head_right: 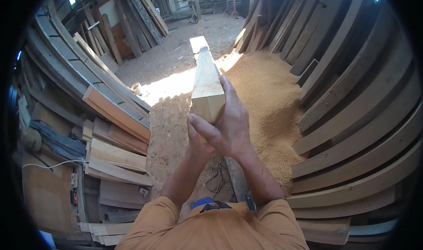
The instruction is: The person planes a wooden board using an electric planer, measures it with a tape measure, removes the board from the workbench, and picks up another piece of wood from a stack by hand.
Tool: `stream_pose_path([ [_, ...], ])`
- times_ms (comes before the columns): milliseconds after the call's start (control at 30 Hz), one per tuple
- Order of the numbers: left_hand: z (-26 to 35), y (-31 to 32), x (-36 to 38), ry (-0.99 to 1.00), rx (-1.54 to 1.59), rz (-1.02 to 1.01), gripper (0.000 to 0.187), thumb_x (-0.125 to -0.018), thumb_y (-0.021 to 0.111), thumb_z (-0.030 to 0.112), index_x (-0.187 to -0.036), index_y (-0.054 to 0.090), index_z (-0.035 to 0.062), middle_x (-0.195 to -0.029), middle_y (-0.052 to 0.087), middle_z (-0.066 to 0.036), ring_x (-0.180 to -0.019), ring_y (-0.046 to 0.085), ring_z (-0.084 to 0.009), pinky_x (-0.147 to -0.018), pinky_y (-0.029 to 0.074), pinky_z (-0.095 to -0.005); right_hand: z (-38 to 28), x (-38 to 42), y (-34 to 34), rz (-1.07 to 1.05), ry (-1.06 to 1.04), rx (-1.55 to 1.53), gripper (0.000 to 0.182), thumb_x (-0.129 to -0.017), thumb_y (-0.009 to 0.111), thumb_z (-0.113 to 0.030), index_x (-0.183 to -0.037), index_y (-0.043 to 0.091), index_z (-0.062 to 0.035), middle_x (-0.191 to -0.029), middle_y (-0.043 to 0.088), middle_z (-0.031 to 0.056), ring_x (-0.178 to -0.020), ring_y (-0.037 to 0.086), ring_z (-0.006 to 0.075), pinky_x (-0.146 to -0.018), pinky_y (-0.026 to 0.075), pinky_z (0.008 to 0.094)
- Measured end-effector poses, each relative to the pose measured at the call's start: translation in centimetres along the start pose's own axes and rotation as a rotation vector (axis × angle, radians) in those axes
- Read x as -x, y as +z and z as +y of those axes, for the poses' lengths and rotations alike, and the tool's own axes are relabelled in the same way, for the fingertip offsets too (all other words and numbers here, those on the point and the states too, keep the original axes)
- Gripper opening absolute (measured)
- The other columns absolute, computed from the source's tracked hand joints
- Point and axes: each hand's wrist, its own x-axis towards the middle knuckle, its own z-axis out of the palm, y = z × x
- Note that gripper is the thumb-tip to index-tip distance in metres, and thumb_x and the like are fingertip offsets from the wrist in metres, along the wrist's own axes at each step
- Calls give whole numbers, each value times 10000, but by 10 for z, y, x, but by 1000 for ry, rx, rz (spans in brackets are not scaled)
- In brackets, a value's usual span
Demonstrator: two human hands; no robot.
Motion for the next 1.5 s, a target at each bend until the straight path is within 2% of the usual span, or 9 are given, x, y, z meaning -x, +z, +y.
stream_pose_path([
  [100, 0, -11, 3, 68, -181, 40, 759, -1009, 421, 629, -1496, 398, 47, -1421, 527, -138, -1310, 545, -268, -1073, 495, -430, -5, 1, 1, -5, 23, -29, 1020, -804, 774, -415, -1437, 293, 225, -1222, 589, 383, -1126, 657, 443, -960, 537, 447],
  [633, 7, -20, 29, 38, -160, -25, 654, -1069, 234, 565, -1493, 412, 100, -1376, 566, -149, -1271, 582, -319, -1075, 493, -481, -14, 25, 13, -89, 60, -27, 1070, -804, 837, -415, -1488, 257, 169, -1325, 557, 347, -1207, 624, 401, -1016, 504, 437],
  [800, -33, -94, 87, -297, 280, 365, 612, -1046, 496, 472, -1463, 449, 26, -1371, 582, -184, -1257, 601, -306, -1054, 525, -487, 20, 118, 5, -309, 546, -156, 1011, -866, 758, -443, -1531, 245, 119, -1419, 489, 323, -1328, 520, 377, -1121, 397, 439],
  [867, -61, -154, 127, -422, 200, 434, 618, -1043, 501, 483, -1461, 453, 30, -1378, 577, -183, -1244, 607, -307, -1043, 530, -487, 55, 164, 14, -279, 767, -432, 960, -889, 754, -364, -1537, 241, 124, -1500, 422, 298, -1389, 457, 348, -1149, 363, 399],
  [1100, -135, -294, 229, -771, -581, 642, 670, -978, 661, 472, -1398, 480, -18, -1259, 641, -176, -1067, 679, -250, -887, 588, -411, 181, 374, 89, -161, 1329, -338, 598, -964, 633, -255, -1432, 441, 65, -1334, 604, 200, -1242, 575, 270, -1048, 455, 394],
  [1200, -160, -348, 267, -771, -782, 756, 654, -944, 728, 433, -1349, 508, -30, -1202, 663, -179, -1027, 681, -226, -838, 587, -388, 205, 422, 100, -500, 1143, -132, 532, -935, 660, -237, -1368, 540, 47, -1285, 647, 195, -1210, 608, 253, -1026, 476, 380],
  [1300, -157, -384, 293, -772, -632, 740, 644, -959, 689, 476, -1312, 517, -35, -1169, 665, -173, -1012, 680, -231, -832, 577, -384, 158, 341, 38, -635, 1012, 50, 447, -930, 659, -221, -1286, 617, 44, -1232, 682, 189, -1171, 640, 246, -1001, 492, 361],
  [1333, -160, -397, 296, -772, -696, 757, 639, -968, 660, 504, -1295, 526, -29, -1156, 664, -166, -1008, 676, -230, -838, 571, -386, 158, 341, 19, -401, 1167, -117, 417, -935, 641, -273, -1228, 672, 22, -1217, 706, 204, -1152, 676, 259, -1001, 509, 373],
  [1500, -157, -412, 301, -731, -797, 808, 679, -999, 503, 632, -1235, 553, -3, -1114, 658, -148, -1001, 656, -223, -877, 539, -395, 169, 425, -125, -55, 1262, 504, 343, -932, 620, -222, -1149, 674, 38, -932, 729, 144, -906, 695, 251, -813, 537, 382],
])
